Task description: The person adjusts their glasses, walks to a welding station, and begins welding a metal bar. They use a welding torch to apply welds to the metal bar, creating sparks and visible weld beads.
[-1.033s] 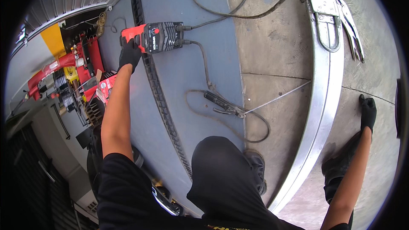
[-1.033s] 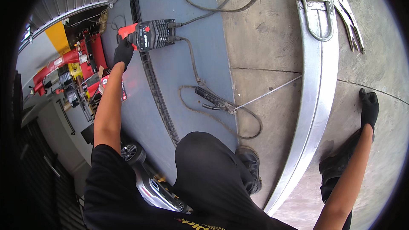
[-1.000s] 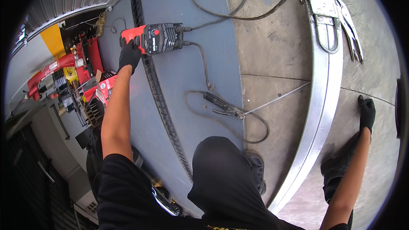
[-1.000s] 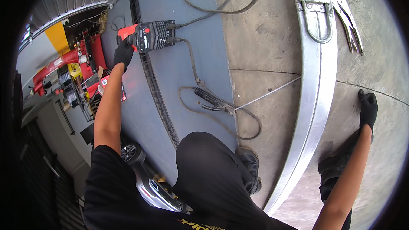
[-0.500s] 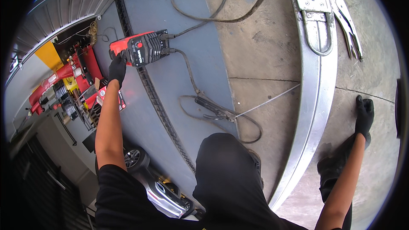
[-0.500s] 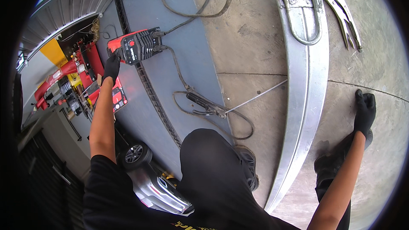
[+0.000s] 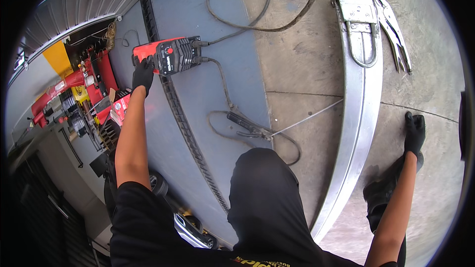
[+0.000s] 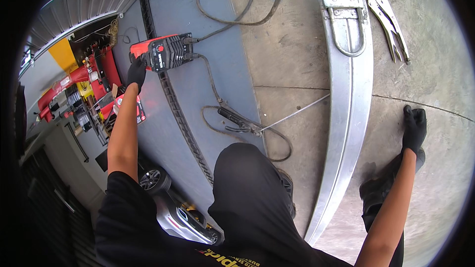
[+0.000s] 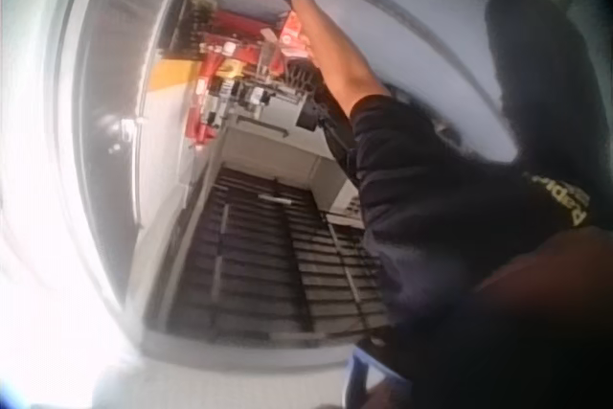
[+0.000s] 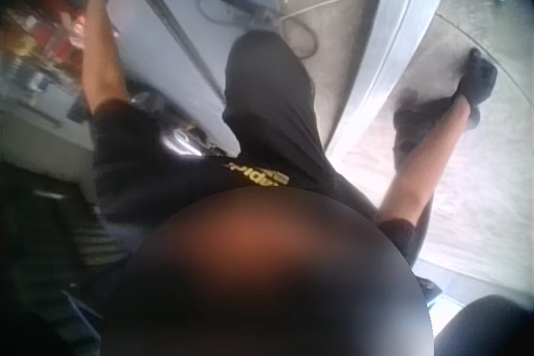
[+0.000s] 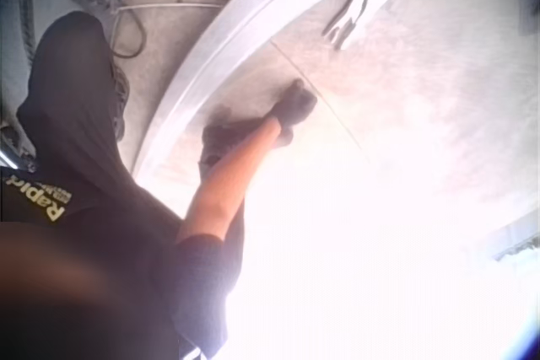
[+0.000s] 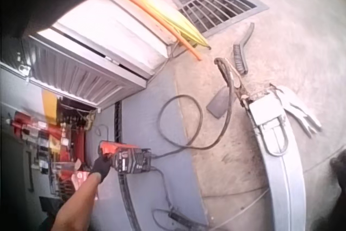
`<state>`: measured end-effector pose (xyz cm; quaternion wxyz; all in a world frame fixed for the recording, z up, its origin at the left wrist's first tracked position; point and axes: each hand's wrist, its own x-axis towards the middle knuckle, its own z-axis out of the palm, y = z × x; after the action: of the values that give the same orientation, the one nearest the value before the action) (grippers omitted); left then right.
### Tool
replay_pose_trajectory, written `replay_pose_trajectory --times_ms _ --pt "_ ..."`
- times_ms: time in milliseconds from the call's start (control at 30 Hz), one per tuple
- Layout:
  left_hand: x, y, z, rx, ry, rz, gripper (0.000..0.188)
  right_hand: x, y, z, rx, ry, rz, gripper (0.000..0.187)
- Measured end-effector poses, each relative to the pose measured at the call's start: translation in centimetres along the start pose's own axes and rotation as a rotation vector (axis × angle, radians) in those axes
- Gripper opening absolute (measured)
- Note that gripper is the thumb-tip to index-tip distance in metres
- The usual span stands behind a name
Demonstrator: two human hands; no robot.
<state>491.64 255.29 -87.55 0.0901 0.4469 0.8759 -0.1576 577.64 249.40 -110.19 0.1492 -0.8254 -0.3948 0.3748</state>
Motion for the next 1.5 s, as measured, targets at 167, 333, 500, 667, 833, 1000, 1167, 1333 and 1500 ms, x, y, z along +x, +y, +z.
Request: replay_pose_trajectory --times_ms 167,333,500,667,833,1000,1167,1333,1500 --pt "0.4 0.3 0.5 0.047 0.047 -0.035 0.064 0.7 0.8 -0.1 -0.120 0.013 -0.096 0.040" --pt "1.7 -1.3 1.7 -0.011 0.017 -0.037 0.070 2.2 2.0 0.1 -0.056 -0.020 -0.041 0.041" --pt "1.8 -2.4 2.4 -0.186 0.108 0.154 0.067 3.9 2.6 -0.3 -0.120 -0.070 -0.118 0.042" --pt "-7.7 3.5 0.3 -0.350 0.245 0.079 0.051 4.5 2.7 -0.2 -0.110 -0.105 -0.129 0.039" --pt "-25.3 12.3 -2.0 -0.471 -0.589 0.471 0.044 5.6 3.1 -0.8 -0.189 -0.169 -0.140 0.032" --pt "-30.2 18.1 -2.5 -0.390 -0.709 0.508 0.035 6.0 2.8 -1.0 0.144 -0.321 -0.009 0.032" --pt "-27.0 19.1 4.8 -0.032 -0.688 0.401 0.035 3.5 1.7 -1.8 0.197 -0.401 0.215 0.036" --pt "-28.7 16.6 12.5 0.414 -0.434 0.569 0.031 1.2 1.9 -2.2 0.197 -0.316 0.279 0.028" --pt "-29.1 16.5 14.7 0.572 -0.452 0.608 0.029 -0.1 2.5 -2.2 0.279 -0.266 0.289 0.027"
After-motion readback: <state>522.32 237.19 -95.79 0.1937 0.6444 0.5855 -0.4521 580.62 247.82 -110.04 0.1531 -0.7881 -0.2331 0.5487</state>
